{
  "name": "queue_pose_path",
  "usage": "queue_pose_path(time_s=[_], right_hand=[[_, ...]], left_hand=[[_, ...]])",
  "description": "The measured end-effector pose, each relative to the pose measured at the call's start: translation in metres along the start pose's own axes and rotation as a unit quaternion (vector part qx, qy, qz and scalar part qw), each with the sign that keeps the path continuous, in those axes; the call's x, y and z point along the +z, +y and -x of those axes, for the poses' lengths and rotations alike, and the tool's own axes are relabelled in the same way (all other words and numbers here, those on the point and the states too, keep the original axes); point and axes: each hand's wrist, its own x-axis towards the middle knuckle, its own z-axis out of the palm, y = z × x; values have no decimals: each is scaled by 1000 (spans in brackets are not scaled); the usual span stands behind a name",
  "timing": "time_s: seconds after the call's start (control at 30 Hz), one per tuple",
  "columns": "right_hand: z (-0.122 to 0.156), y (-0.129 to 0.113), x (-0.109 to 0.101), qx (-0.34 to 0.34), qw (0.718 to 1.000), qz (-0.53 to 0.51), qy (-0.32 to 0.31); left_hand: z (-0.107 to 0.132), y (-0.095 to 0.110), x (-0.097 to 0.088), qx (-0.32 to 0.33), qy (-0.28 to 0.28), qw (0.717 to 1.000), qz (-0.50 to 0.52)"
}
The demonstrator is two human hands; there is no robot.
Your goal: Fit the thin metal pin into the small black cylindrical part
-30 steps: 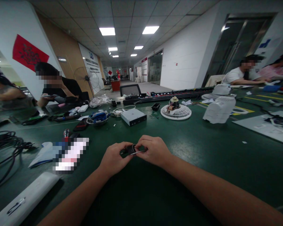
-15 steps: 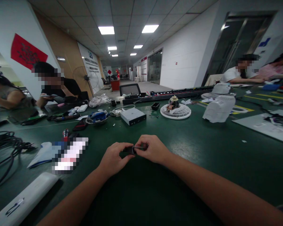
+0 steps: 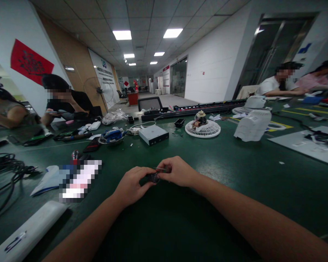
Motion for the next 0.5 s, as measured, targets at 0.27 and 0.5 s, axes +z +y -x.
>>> queue_pose_path(time_s=[0.27,0.5], right_hand=[[0,-5,6,-3,998,31,51],[0,-2,3,-26,999,20,24]], left_hand=[[-2,-1,0,-58,25,998,15],[-2,-1,4,-53,27,998,20]])
